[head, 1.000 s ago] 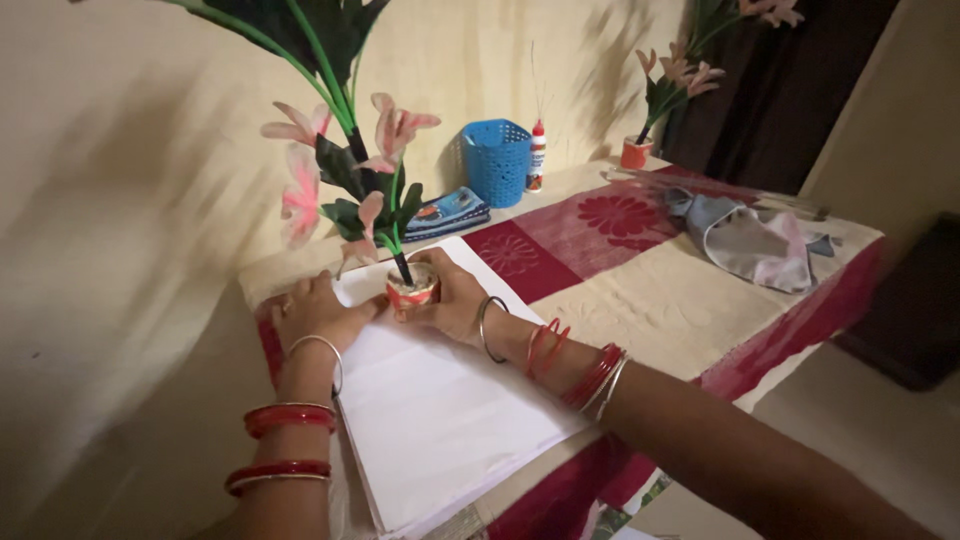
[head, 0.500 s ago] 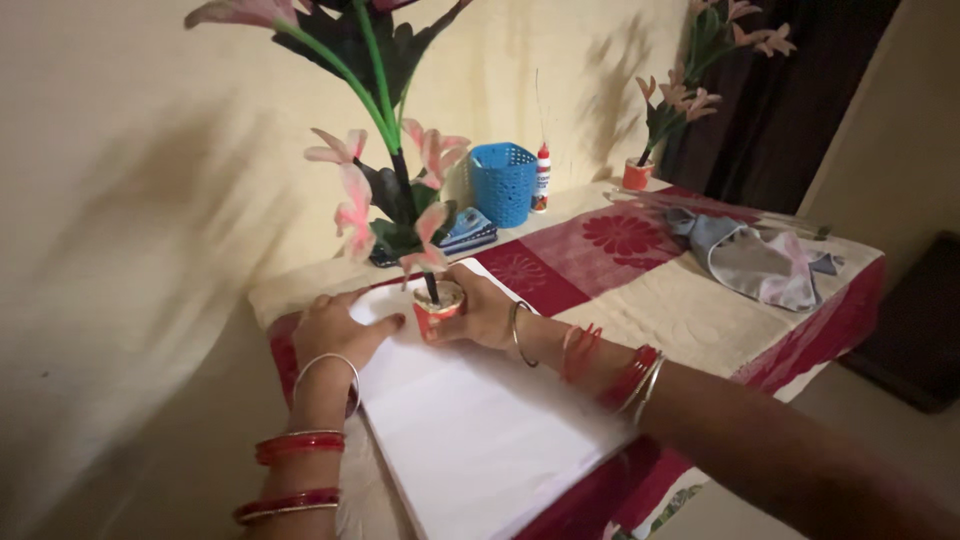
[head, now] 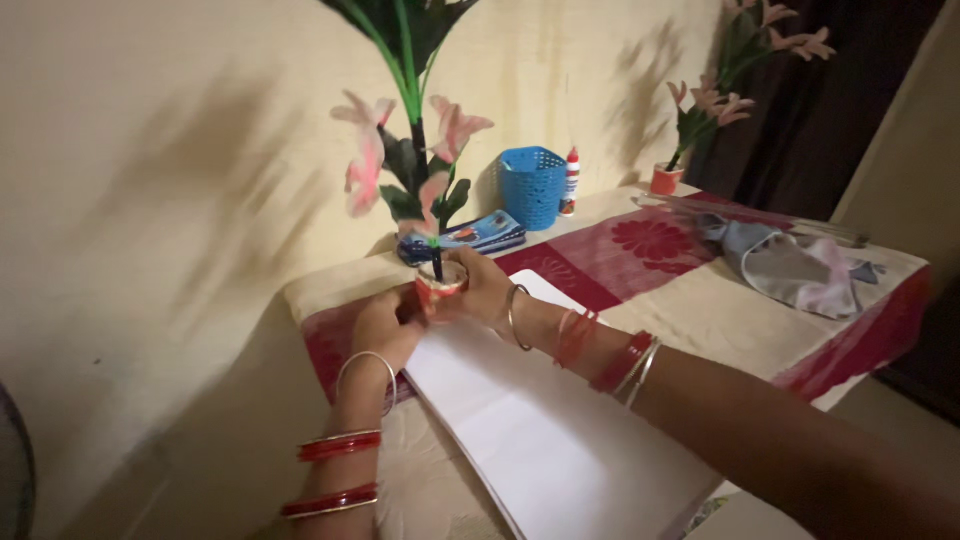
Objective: The person gathers loose sheets and a notepad from the floor, stacks them, and places them on a table. They then wipe the table surface with a cloth and move a small potted plant to the side before returning to the floor to collect more papers.
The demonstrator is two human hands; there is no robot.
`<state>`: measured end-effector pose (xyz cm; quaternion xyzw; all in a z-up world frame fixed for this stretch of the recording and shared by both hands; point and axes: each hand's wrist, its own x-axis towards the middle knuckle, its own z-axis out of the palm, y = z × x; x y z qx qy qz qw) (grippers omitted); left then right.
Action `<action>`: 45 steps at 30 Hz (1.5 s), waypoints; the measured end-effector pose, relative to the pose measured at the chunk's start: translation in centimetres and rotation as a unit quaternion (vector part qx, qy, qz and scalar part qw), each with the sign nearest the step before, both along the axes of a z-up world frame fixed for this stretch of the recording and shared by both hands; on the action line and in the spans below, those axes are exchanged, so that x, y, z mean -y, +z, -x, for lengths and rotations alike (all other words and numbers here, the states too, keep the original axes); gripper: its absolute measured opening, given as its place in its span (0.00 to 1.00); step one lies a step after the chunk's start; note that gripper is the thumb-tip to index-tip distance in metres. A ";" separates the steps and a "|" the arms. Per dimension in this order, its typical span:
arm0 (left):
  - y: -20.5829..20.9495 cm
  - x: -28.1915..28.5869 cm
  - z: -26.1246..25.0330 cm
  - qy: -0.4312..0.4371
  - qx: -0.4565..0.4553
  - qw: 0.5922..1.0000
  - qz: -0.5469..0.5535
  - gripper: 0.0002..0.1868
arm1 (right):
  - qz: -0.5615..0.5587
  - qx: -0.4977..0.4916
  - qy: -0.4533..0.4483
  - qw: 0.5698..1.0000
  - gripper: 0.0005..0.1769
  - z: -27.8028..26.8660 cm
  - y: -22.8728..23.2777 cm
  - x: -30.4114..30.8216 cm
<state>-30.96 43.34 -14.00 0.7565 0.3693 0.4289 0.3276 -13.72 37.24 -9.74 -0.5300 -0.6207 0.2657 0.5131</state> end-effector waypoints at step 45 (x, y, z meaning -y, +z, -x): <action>-0.8 -3.2 1.2 0.085 0.152 0.984 -0.038 0.36 | -0.006 -0.194 0.178 0.965 0.29 3.1 -3.9 -11.5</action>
